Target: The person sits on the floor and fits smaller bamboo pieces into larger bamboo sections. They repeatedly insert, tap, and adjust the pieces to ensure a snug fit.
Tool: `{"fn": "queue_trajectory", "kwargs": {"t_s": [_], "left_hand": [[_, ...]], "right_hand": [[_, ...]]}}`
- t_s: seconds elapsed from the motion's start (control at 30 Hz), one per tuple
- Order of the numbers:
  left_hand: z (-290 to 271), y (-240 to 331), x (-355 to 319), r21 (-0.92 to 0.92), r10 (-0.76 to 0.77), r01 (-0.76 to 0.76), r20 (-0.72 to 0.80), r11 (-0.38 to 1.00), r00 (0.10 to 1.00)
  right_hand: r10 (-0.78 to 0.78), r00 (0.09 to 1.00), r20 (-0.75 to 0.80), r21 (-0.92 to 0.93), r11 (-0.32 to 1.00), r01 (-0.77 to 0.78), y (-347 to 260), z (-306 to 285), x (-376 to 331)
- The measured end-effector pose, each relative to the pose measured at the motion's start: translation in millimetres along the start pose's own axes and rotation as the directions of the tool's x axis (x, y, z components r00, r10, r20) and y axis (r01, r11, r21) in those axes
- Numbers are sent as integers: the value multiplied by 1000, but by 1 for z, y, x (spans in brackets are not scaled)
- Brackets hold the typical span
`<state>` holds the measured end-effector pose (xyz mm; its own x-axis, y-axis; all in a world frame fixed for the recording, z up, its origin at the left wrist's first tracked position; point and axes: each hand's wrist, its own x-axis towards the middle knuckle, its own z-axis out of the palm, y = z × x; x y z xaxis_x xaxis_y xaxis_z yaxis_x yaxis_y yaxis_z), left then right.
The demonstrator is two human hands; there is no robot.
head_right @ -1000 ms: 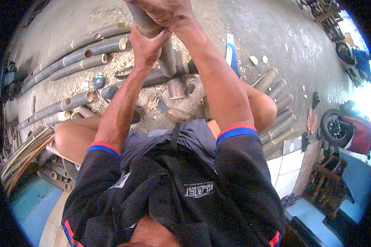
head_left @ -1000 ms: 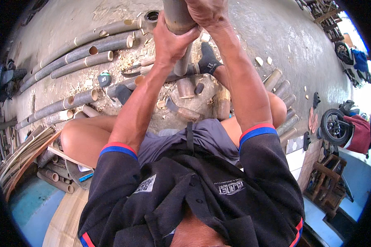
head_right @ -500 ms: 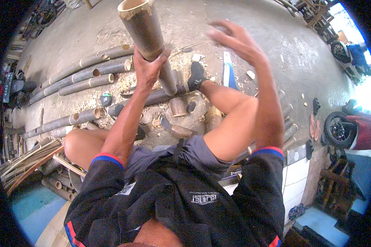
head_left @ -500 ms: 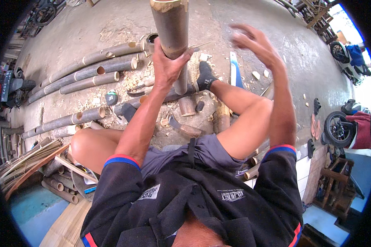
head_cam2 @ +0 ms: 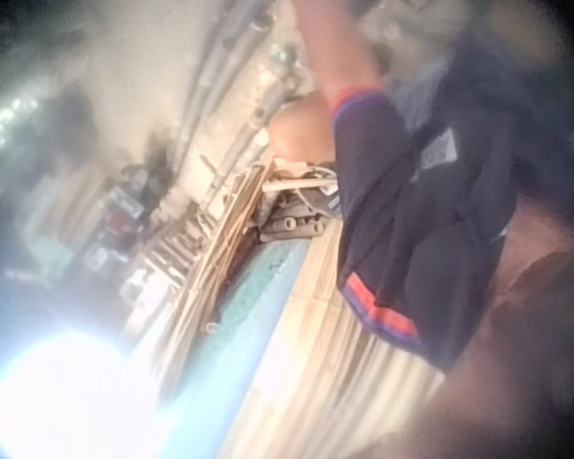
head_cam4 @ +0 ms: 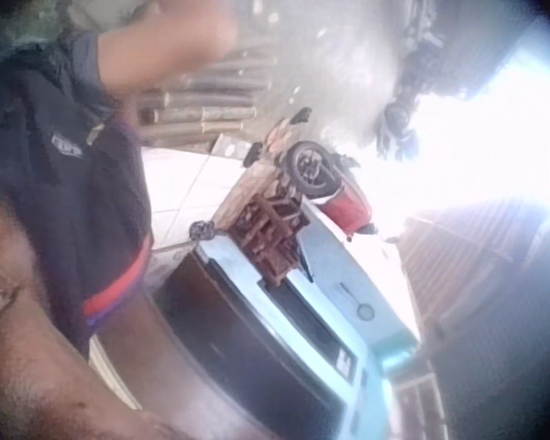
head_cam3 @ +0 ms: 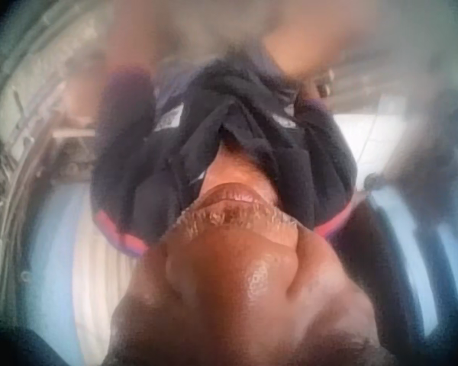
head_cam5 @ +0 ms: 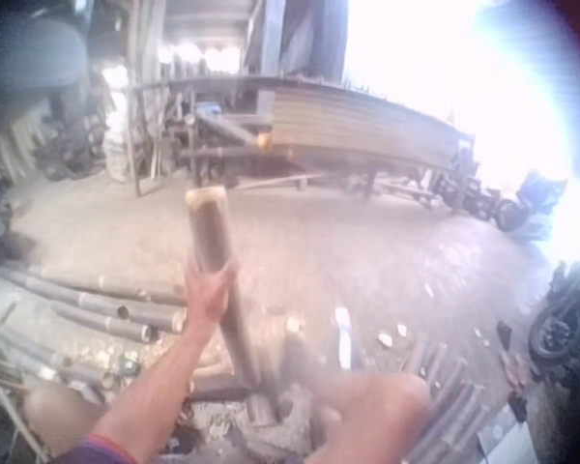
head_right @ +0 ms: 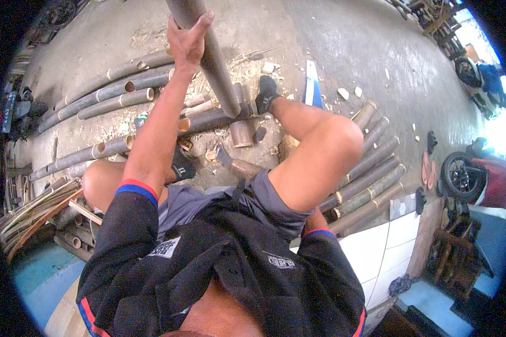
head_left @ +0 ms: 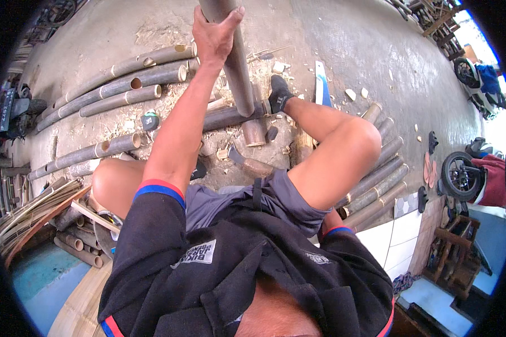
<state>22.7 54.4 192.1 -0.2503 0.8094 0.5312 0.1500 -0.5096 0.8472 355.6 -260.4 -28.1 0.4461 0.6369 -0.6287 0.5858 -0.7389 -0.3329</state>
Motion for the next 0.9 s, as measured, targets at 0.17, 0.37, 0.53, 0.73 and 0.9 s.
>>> {"fn": "queue_trajectory", "kwargs": {"t_s": [0.17, 0.37, 0.53, 0.73, 0.9], "left_hand": [[-3, 33, -31, -92, -96, 101, 61, 991, 994], [11, 59, -49, -57, -124, 129, 85, 990, 989], [1, 49, -52, -59, -76, 81, 81, 995, 994], [9, 33, -52, -129, -9, 14, 38, 992, 999], [1, 43, -59, -63, -8, 12, 66, 998, 998]], "right_hand": [[-28, 996, -86, -25, 999, 25, 11, -4, -13], [-235, 854, -465, -35, 968, 247, -31, -126, -39], [-655, 226, -721, -432, 680, 593, -168, -274, -121], [-912, -171, -374, -706, 160, 689, -301, -332, -244], [-958, 256, -129, -530, 285, 799, -338, -272, -243]]}}
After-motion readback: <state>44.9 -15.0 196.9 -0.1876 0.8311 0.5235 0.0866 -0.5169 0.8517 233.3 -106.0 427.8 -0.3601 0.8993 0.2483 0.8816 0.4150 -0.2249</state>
